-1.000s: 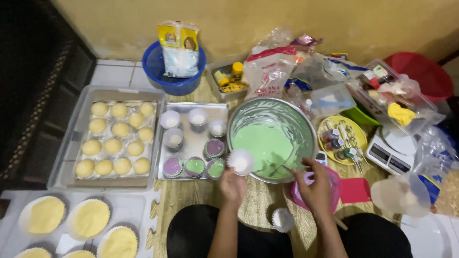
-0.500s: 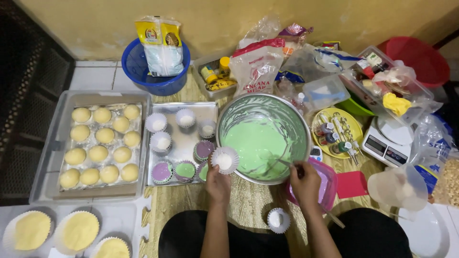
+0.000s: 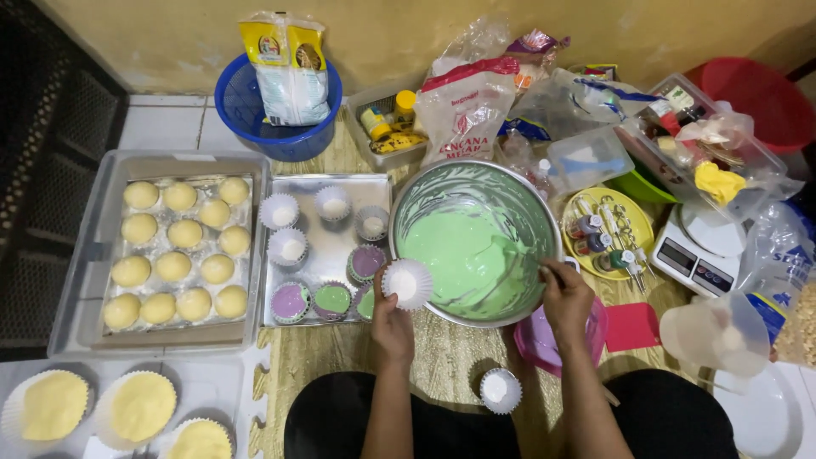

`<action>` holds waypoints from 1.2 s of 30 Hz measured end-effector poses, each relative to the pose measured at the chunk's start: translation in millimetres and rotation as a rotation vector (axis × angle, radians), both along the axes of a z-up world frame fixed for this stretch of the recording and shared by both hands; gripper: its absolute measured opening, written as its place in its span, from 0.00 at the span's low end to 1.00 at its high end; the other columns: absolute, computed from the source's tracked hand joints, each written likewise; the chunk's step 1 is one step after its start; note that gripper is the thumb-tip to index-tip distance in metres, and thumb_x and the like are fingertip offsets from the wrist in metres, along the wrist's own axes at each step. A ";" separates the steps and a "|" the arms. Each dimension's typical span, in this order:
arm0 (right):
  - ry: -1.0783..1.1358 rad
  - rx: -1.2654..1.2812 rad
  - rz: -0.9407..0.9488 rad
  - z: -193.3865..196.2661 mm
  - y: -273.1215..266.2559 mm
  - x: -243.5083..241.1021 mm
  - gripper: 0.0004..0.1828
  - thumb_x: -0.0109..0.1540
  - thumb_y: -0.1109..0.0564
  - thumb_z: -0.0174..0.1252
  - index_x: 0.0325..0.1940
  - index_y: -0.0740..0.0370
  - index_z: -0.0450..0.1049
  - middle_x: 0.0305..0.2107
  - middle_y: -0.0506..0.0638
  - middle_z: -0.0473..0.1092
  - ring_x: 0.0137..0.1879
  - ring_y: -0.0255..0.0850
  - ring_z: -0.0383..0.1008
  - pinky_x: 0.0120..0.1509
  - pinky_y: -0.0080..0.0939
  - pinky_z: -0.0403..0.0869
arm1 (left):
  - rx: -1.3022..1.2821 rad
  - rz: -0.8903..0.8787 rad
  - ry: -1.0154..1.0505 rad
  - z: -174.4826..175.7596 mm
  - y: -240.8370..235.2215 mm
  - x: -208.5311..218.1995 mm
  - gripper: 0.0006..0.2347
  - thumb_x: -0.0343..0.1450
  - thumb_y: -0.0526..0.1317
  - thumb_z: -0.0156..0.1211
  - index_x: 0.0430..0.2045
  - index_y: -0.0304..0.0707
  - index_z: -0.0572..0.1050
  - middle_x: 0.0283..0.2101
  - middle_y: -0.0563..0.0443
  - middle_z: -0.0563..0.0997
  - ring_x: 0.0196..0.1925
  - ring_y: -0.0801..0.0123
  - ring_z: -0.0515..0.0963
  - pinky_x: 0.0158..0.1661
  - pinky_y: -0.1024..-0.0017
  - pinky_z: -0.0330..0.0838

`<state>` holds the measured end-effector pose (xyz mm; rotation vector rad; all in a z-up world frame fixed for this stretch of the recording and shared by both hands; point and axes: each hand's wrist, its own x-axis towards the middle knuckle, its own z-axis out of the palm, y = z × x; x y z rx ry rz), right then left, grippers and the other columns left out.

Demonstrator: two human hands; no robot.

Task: Using a spoon to fill individual cupcake liners with green batter from a large mixing bowl.

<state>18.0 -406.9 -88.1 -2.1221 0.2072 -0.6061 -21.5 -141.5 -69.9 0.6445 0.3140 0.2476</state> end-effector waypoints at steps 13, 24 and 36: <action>0.378 0.091 0.197 36.7 6.9 -44.8 0.10 0.57 0.65 0.68 0.39 0.53 0.87 0.20 0.51 0.78 0.25 0.36 0.73 0.37 0.39 0.76 | 0.118 0.048 0.047 -2.0 -6.9 0.0 0.25 0.67 0.43 0.51 0.62 0.40 0.63 0.57 0.42 0.67 0.64 0.59 0.64 0.66 0.59 0.51; 0.283 0.134 -0.141 23.0 3.9 -35.7 0.06 0.62 0.63 0.67 0.44 0.61 0.83 0.32 0.60 0.78 0.33 0.45 0.76 0.41 0.46 0.76 | 0.088 0.238 0.074 -21.0 -1.2 8.7 0.23 0.69 0.45 0.49 0.61 0.46 0.62 0.60 0.44 0.66 0.63 0.59 0.64 0.64 0.57 0.56; 0.232 0.305 -0.193 -60.6 -20.4 64.0 0.10 0.68 0.58 0.60 0.41 0.70 0.74 0.33 0.60 0.72 0.42 0.46 0.68 0.46 0.53 0.69 | 0.059 0.398 0.294 -16.0 7.8 85.7 0.22 0.71 0.35 0.48 0.63 0.47 0.65 0.61 0.41 0.63 0.61 0.56 0.65 0.64 0.60 0.58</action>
